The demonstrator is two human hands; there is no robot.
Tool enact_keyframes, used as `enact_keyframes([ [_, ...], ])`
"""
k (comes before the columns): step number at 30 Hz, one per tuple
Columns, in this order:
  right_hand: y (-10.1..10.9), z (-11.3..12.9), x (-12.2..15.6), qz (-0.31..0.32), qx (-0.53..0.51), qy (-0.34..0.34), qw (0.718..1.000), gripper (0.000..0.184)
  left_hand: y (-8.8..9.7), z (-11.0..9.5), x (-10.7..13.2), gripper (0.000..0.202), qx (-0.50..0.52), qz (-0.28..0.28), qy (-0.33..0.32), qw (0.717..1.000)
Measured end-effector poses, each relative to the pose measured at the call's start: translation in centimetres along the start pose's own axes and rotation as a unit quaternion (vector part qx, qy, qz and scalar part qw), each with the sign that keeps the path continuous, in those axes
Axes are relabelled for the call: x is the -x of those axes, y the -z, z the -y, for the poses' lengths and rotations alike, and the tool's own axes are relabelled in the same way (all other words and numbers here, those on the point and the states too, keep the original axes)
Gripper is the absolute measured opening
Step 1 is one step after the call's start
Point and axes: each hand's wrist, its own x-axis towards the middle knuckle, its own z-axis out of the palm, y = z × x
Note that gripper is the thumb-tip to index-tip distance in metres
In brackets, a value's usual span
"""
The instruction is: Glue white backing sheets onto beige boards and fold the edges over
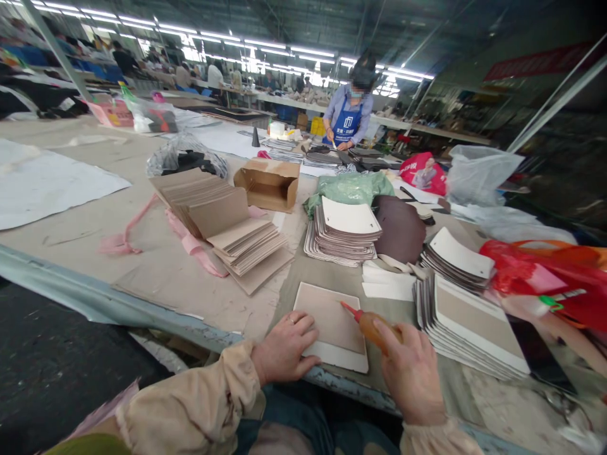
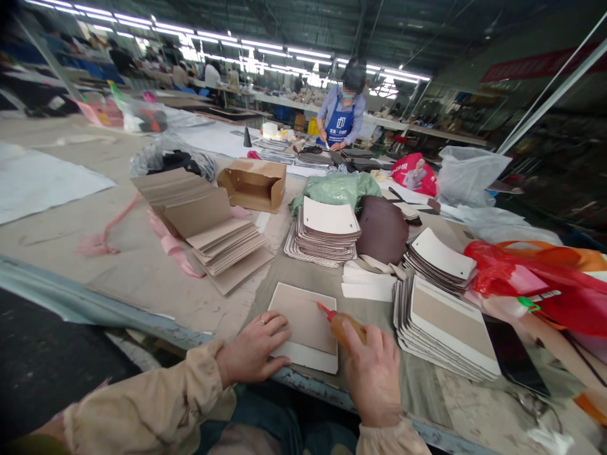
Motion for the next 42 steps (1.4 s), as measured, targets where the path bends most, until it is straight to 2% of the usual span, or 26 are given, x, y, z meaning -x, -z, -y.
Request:
enact_keyframes([
  [5, -0.3, -2.1, 1.6, -0.006, -0.005, -0.033, 0.999, 0.049, 0.1, -0.1, -0.1, 0.036, 0.007, -0.005, -0.003, 1.000],
  [9, -0.3, -1.7, 1.7, -0.009, -0.004, -0.043, 0.999, 0.051, 0.1, -0.2, -0.1, 0.036, 0.007, -0.006, -0.003, 1.000],
  [12, -0.1, 0.0, 0.9, -0.004, -0.016, -0.049, 0.999, 0.049, 0.2, -0.2, -0.1, 0.036, 0.007, -0.007, -0.001, 1.000],
  [15, -0.1, 3.0, -0.5, 0.017, -0.049, -0.051, 0.997, 0.049, 0.1, -0.2, -0.1, 0.038, 0.010, -0.007, -0.002, 1.000],
  [17, -0.4, 5.2, -1.6, 0.035, -0.107, -0.056, 0.992, 0.051, 0.1, -0.2, -0.1, 0.040, 0.014, -0.005, -0.003, 1.000],
  [19, -1.1, 7.1, -2.6, 0.048, -0.214, -0.077, 0.973, 0.050, 0.0, -0.2, -0.1, 0.042, 0.020, -0.003, -0.004, 1.000],
  [21, -1.8, 8.2, -3.3, 0.040, -0.353, -0.140, 0.924, 0.048, -0.1, -0.2, -0.1, 0.043, 0.024, -0.004, -0.003, 1.000],
  [22, -2.1, 8.3, -3.4, 0.031, -0.427, -0.187, 0.884, 0.047, -0.2, -0.1, 0.0, 0.044, 0.023, -0.004, -0.003, 1.000],
  [24, -2.2, 7.3, -3.3, 0.000, -0.569, -0.286, 0.771, 0.052, -0.3, 0.0, 0.1, 0.044, 0.020, -0.002, -0.006, 1.000],
  [26, -1.8, 4.8, -2.7, -0.049, -0.674, -0.346, 0.651, 0.056, -0.4, 0.2, 0.2, 0.046, 0.018, -0.001, -0.014, 1.000],
  [27, -1.4, 3.0, -2.2, -0.088, -0.704, -0.360, 0.606, 0.054, -0.4, 0.3, 0.3, 0.046, 0.018, -0.002, -0.016, 1.000],
  [28, -0.9, 0.9, -1.7, -0.132, -0.714, -0.368, 0.581, 0.053, -0.5, 0.4, 0.4, 0.047, 0.019, -0.005, -0.017, 1.000],
  [29, -0.5, -1.3, -1.0, -0.182, -0.705, -0.381, 0.569, 0.049, -0.6, 0.5, 0.5, 0.047, 0.021, -0.010, -0.016, 1.000],
  [32, 0.8, -8.0, 1.7, -0.281, -0.656, -0.422, 0.559, 0.046, -0.4, 0.7, 0.4, 0.042, 0.034, -0.017, -0.010, 0.999],
  [34, 1.2, -11.7, 3.9, -0.295, -0.616, -0.445, 0.580, 0.050, 0.3, 0.9, -0.3, 0.033, 0.045, -0.015, -0.003, 0.999],
  [36, 1.0, -14.4, 6.3, -0.275, -0.558, -0.472, 0.625, 0.049, 1.5, 0.8, -1.9, 0.026, 0.049, -0.005, 0.002, 0.999],
  [39, -0.2, -16.9, 9.6, -0.200, -0.448, -0.529, 0.692, 0.046, 3.3, 0.2, -6.3, 0.023, 0.042, 0.020, -0.006, 0.999],
  [42, -1.9, -18.1, 12.0, -0.113, -0.313, -0.603, 0.725, 0.055, 3.8, -0.6, -12.4, 0.022, 0.031, 0.058, 0.011, 0.998],
])
